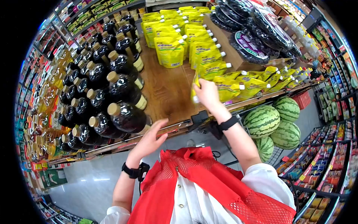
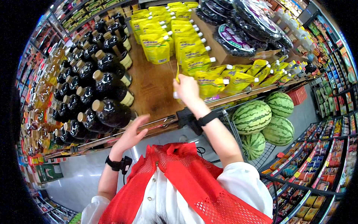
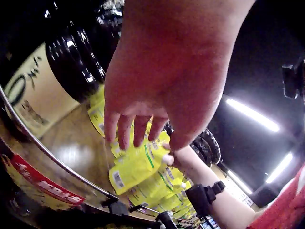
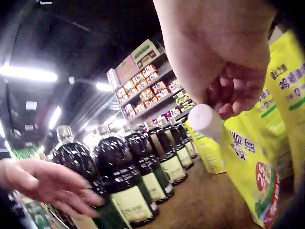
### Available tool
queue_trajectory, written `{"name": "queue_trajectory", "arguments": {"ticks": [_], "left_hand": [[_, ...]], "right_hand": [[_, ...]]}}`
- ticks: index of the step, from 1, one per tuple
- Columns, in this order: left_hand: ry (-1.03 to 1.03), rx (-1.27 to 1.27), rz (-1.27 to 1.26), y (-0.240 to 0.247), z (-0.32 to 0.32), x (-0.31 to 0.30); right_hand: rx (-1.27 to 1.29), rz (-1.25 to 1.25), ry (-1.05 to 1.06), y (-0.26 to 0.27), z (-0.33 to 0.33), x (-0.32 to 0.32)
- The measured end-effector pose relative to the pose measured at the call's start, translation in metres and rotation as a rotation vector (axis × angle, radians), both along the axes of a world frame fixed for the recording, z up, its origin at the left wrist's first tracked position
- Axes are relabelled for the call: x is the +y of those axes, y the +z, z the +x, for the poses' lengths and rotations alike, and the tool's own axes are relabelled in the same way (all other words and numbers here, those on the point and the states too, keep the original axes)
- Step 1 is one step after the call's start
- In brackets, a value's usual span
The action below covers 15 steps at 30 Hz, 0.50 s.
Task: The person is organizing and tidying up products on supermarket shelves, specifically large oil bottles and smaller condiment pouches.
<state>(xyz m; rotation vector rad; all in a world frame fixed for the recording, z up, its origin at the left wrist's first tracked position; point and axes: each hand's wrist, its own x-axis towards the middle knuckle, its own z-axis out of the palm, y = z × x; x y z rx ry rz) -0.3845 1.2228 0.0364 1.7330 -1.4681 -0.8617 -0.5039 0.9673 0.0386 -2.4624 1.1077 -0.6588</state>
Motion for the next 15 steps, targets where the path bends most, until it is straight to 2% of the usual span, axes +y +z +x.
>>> {"name": "queue_trajectory", "arguments": {"ticks": [2,3,6,8,10,12,13,14,15], "left_hand": [[0.12,-0.139,-0.113,-0.001,-0.019,-0.037],[0.182,-0.088,-0.133,-0.004,-0.027,-0.052],[0.339,-0.186,-0.237,-0.017,-0.045,-0.086],[0.413,-0.238,-0.321,-0.027,-0.049,-0.093],[0.471,-0.225,-0.36,-0.03,-0.049,-0.092],[0.517,-0.187,-0.34,-0.038,-0.038,-0.089],[0.613,-0.026,-0.254,-0.035,-0.038,-0.09],[0.696,0.007,-0.15,-0.062,-0.019,-0.084],[0.741,0.123,-0.18,-0.055,-0.021,-0.087]], "right_hand": [[-0.224,0.173,0.024,-0.001,-0.001,0.004],[-0.297,0.325,0.042,0.002,-0.002,0.009],[-0.559,0.725,0.172,-0.013,-0.007,0.023],[-0.548,0.916,0.298,-0.003,-0.018,0.037],[-0.643,1.024,0.322,0.007,-0.029,0.043],[-0.514,0.845,0.396,-0.002,-0.034,0.039],[-0.519,0.97,0.462,0.005,-0.041,0.036],[-0.526,0.971,0.454,0.002,-0.045,0.032],[-0.572,0.753,0.412,-0.003,-0.048,0.028]]}}
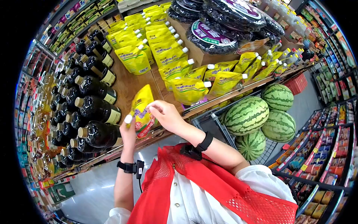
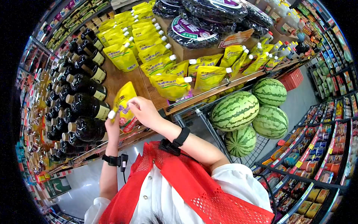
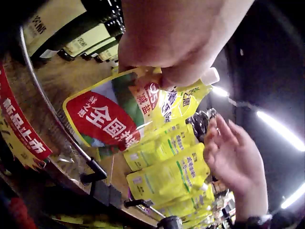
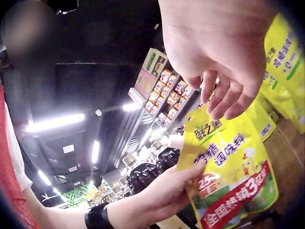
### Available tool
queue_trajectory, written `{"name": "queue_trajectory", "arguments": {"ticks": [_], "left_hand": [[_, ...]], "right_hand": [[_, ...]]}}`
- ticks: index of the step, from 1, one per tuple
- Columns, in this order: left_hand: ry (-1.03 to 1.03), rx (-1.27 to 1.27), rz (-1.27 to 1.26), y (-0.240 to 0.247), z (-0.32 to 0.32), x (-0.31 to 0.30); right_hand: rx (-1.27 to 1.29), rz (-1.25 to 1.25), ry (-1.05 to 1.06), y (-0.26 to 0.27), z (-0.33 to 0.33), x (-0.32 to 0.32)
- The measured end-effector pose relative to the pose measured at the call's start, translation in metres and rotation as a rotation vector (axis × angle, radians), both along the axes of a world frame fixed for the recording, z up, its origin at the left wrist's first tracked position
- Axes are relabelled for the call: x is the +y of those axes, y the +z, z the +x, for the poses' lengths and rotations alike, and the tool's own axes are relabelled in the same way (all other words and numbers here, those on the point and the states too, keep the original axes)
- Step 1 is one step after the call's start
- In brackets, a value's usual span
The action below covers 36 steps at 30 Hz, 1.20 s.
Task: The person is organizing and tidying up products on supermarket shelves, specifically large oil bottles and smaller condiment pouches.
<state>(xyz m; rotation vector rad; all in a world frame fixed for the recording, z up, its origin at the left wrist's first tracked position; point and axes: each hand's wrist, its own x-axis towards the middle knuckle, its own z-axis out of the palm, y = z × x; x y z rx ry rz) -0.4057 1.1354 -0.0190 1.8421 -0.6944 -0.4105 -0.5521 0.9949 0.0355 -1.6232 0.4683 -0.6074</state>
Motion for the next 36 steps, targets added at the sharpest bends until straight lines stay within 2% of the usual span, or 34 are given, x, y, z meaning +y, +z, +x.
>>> {"name": "queue_trajectory", "arguments": {"ticks": [1,2,3,5,7,11,13,14,15,17,18,19,21,24,25,27,28,31,32,34,35,36], "left_hand": [[0.041,0.099,-0.066,0.006,-0.001,-0.003],[0.056,0.13,-0.023,0.0,0.006,-0.001],[0.076,0.274,-0.003,0.005,0.007,0.0],[0.087,0.363,-0.133,-0.015,0.019,0.004],[0.088,0.55,-0.253,-0.01,0.019,0.004],[0.051,0.696,-0.348,0.007,0.012,0.0],[0.078,0.754,-0.31,0.014,0.005,-0.003],[0.09,0.777,-0.304,0.016,0.002,-0.003],[0.086,0.8,-0.293,0.023,-0.003,-0.007],[0.143,0.996,-0.196,0.023,-0.014,-0.005],[0.03,1.067,-0.232,0.011,-0.019,0.002],[-0.055,1.084,-0.148,-0.002,-0.033,0.013],[-0.155,1.175,-0.065,-0.01,-0.037,0.021],[-0.096,1.161,0.033,-0.007,-0.039,0.028],[-0.097,1.122,-0.033,-0.003,-0.038,0.027],[-0.132,0.942,-0.095,-0.002,-0.03,0.027],[-0.128,0.715,-0.111,0.005,-0.021,0.026],[-0.027,0.447,0.021,0.011,-0.011,0.023],[-0.022,0.448,0.016,0.006,-0.004,0.024],[-0.137,0.148,0.134,-0.007,0.015,0.029],[-0.135,0.149,0.132,-0.015,0.018,0.033],[-0.139,0.0,0.211,-0.022,0.021,0.037]], "right_hand": [[-0.047,-0.18,-0.115,-0.005,-0.002,-0.004],[-0.05,-0.077,-0.118,-0.009,-0.007,-0.009],[0.02,-0.097,-0.153,-0.005,-0.015,-0.014],[0.019,-0.113,-0.197,-0.024,-0.021,-0.024],[0.065,-0.122,-0.196,-0.042,-0.024,-0.03],[0.227,0.02,-0.044,-0.05,-0.022,-0.028],[0.295,-0.006,0.142,-0.056,-0.012,-0.018],[0.242,0.224,0.255,-0.051,-0.01,-0.013],[0.241,0.224,0.255,-0.053,-0.009,-0.013],[0.15,0.554,0.354,-0.06,-0.004,-0.009],[0.218,0.545,0.298,-0.053,-0.003,-0.009],[0.226,0.536,0.333,-0.057,0.002,-0.007],[0.307,0.637,0.264,-0.071,0.001,-0.006],[0.291,0.689,0.237,-0.074,0.006,0.0],[0.281,0.685,0.229,-0.07,0.008,0.001],[0.211,0.546,0.219,-0.071,0.017,-0.001],[0.181,0.488,0.241,-0.064,0.025,-0.003],[0.112,0.361,0.232,-0.064,0.041,-0.009],[0.093,0.313,0.236,-0.067,0.046,-0.009],[0.073,0.261,0.243,-0.086,0.054,-0.01],[0.102,0.177,0.245,-0.1,0.058,-0.01],[0.132,0.092,0.245,-0.112,0.059,-0.009]]}}
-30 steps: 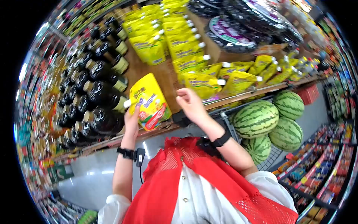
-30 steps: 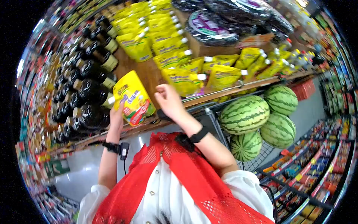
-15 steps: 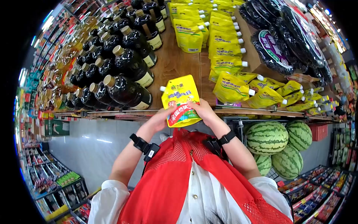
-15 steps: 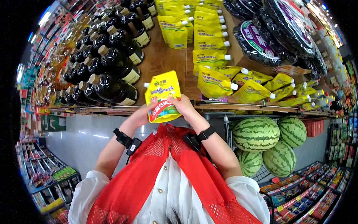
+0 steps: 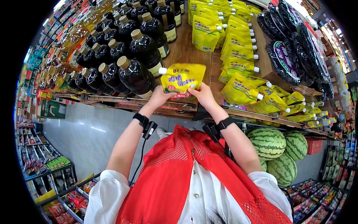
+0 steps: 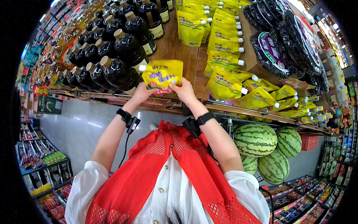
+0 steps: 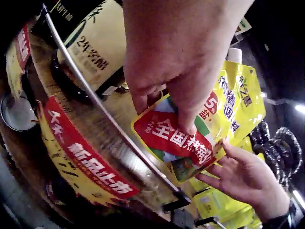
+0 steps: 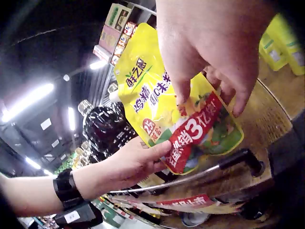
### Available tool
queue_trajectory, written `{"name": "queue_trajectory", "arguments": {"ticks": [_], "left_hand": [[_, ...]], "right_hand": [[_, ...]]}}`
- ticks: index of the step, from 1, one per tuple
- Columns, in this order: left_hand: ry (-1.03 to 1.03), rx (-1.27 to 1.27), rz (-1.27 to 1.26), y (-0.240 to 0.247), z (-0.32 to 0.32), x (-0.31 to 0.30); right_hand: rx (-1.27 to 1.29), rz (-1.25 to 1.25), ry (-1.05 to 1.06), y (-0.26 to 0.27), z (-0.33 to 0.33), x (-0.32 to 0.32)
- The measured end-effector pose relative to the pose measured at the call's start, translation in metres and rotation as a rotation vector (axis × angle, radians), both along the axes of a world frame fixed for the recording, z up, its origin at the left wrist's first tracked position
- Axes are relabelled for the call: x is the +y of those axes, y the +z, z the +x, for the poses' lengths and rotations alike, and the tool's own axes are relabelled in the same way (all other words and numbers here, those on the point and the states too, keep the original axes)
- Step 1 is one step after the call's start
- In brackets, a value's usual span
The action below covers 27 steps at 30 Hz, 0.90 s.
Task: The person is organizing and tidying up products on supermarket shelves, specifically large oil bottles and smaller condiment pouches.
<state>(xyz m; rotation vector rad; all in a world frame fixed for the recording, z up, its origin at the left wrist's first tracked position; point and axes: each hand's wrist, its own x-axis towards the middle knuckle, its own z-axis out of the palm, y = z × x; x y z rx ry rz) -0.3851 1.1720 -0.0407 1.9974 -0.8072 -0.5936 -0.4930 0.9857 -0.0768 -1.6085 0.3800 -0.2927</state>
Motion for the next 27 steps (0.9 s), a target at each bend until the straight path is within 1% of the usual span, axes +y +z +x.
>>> {"name": "queue_trajectory", "arguments": {"ticks": [1,2,3,5,7,9,11,12,13,15,16,17,19,20,21,22,23,24,25,26,27], "left_hand": [[-0.019,-0.152,0.066,-0.011,0.004,0.005],[0.013,-0.123,0.041,-0.034,0.011,0.011],[0.011,-0.121,0.039,-0.035,0.011,0.014],[-0.003,-0.028,0.016,-0.04,0.009,0.019],[-0.025,-0.03,0.016,-0.043,0.014,0.019],[-0.05,-0.038,0.014,-0.04,0.014,0.017],[-0.052,-0.151,0.019,-0.032,0.009,0.015],[-0.026,-0.152,-0.019,-0.035,0.009,0.014],[-0.011,-0.196,0.047,-0.032,0.009,0.012],[-0.002,-0.095,-0.267,-0.021,0.001,-0.001],[-0.016,-0.12,-0.24,-0.02,0.001,-0.002],[-0.051,-0.101,-0.249,-0.021,0.001,-0.006],[0.028,0.082,-0.301,0.007,-0.009,-0.016],[0.084,0.307,-0.283,0.009,-0.014,-0.022],[0.061,0.314,-0.282,0.013,-0.018,-0.023],[0.054,0.591,-0.369,0.024,-0.023,-0.023],[0.007,0.89,-0.434,0.033,-0.029,-0.02],[-0.101,1.002,-0.211,0.07,-0.042,-0.001],[-0.102,1.001,-0.212,0.069,-0.041,0.0],[-0.172,1.032,-0.177,0.066,-0.039,0.005],[-0.243,1.062,-0.143,0.061,-0.037,0.011]], "right_hand": [[0.002,-0.005,0.001,-0.004,-0.002,0.004],[-0.01,-0.044,0.036,-0.008,-0.007,0.008],[-0.021,-0.082,0.07,-0.011,-0.01,0.01],[-0.038,-0.09,0.062,-0.018,-0.012,0.013],[-0.037,0.002,0.018,-0.011,-0.016,0.02],[-0.023,0.0,-0.02,-0.01,-0.016,0.022],[0.06,-0.136,-0.118,-0.015,-0.015,0.02],[0.132,-0.209,-0.194,-0.005,-0.015,0.022],[0.133,-0.208,-0.194,0.004,-0.017,0.019],[-0.024,-0.216,-0.325,0.026,-0.019,0.018],[-0.067,-0.22,-0.349,0.032,-0.018,0.02],[0.116,-0.218,-0.389,0.047,-0.022,0.005],[0.07,-0.217,-0.393,0.065,-0.025,0.007],[0.08,-0.219,-0.436,0.072,-0.03,0.016],[0.08,-0.235,-0.452,0.08,-0.034,0.028],[0.074,-0.248,-0.445,0.085,-0.036,0.033],[0.09,-0.248,-0.488,0.089,-0.046,0.045],[0.136,-0.159,-0.498,0.089,-0.054,0.058],[0.168,-0.072,-0.464,0.092,-0.055,0.061],[0.228,-0.057,-0.468,0.091,-0.06,0.067],[0.234,-0.051,-0.487,0.09,-0.064,0.075]]}}
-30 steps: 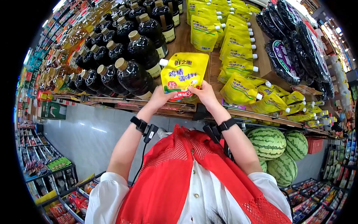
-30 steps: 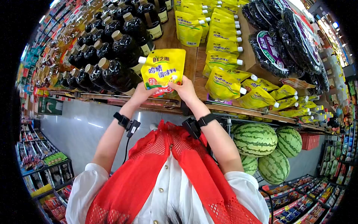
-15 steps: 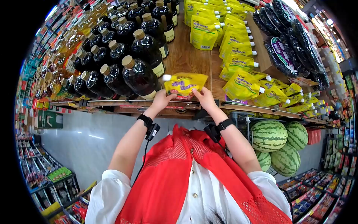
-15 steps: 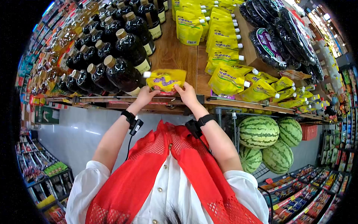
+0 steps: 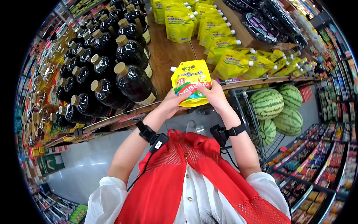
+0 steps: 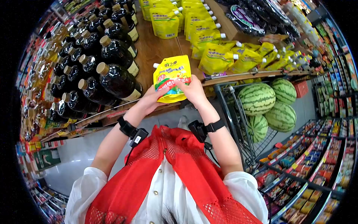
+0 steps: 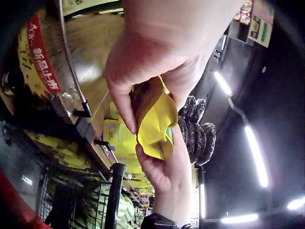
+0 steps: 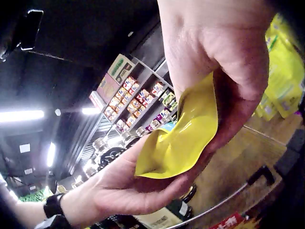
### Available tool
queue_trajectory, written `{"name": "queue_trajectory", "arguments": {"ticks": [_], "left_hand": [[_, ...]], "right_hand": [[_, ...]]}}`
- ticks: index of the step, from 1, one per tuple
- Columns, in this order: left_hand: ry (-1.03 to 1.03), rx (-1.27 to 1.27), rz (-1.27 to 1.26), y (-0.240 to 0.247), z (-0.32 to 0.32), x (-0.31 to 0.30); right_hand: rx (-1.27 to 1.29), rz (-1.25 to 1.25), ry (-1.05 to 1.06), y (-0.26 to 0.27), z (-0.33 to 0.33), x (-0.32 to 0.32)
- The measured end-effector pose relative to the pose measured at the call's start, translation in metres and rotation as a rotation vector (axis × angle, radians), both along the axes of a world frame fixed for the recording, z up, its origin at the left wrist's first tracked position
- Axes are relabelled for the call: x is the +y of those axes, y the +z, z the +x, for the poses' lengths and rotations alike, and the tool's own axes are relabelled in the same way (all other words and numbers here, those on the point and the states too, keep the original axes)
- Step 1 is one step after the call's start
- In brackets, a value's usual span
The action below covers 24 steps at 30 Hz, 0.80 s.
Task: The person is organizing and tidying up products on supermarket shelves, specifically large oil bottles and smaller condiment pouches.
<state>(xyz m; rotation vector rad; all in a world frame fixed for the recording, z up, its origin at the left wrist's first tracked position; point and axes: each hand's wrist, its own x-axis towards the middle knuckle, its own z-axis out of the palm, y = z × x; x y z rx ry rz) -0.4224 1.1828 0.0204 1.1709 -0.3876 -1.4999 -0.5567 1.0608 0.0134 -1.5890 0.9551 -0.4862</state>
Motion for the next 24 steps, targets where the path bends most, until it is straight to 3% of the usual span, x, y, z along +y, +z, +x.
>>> {"name": "queue_trajectory", "arguments": {"ticks": [1,6,7,10,12,15,16,18,19,20,21,22,23,24], "left_hand": [[-0.008,0.155,-0.019,-0.012,0.001,0.009],[0.001,0.227,-0.056,-0.021,0.004,0.028],[-0.036,0.154,-0.042,-0.02,0.008,0.035],[-0.085,0.081,0.006,-0.017,0.013,0.043],[-0.099,0.075,0.039,-0.017,0.017,0.048],[-0.025,0.089,0.095,-0.03,0.023,0.048],[0.01,0.17,0.067,-0.035,0.026,0.048],[0.045,0.252,0.041,-0.034,0.025,0.049],[0.076,0.046,0.053,-0.029,0.02,0.052],[0.11,-0.161,0.067,-0.026,0.016,0.056],[0.108,-0.161,0.067,-0.027,0.015,0.061],[0.054,-0.385,0.069,-0.03,0.016,0.066],[0.002,-0.606,0.071,-0.033,0.018,0.07],[0.001,-0.606,0.072,-0.036,0.023,0.071]], "right_hand": [[-0.104,0.119,-0.038,-0.002,-0.007,0.016],[-0.384,0.404,-0.07,-0.01,-0.013,0.045],[-0.256,0.606,-0.046,-0.004,-0.019,0.054],[-0.214,0.632,-0.034,0.001,-0.018,0.064],[-0.242,0.601,0.028,0.001,-0.016,0.069],[-0.255,0.094,0.1,-0.018,-0.013,0.07],[-0.255,0.091,0.098,-0.026,-0.011,0.068],[-0.084,-0.153,0.238,-0.041,-0.008,0.063],[-0.092,-0.217,0.089,-0.049,0.0,0.068],[-0.092,-0.217,0.089,-0.055,-0.001,0.068],[0.003,-0.119,0.053,-0.042,0.0,0.073],[0.095,-0.021,0.016,-0.034,0.002,0.075],[0.027,-0.071,-0.004,-0.045,0.002,0.075],[0.027,-0.07,-0.005,-0.041,0.003,0.075]]}}
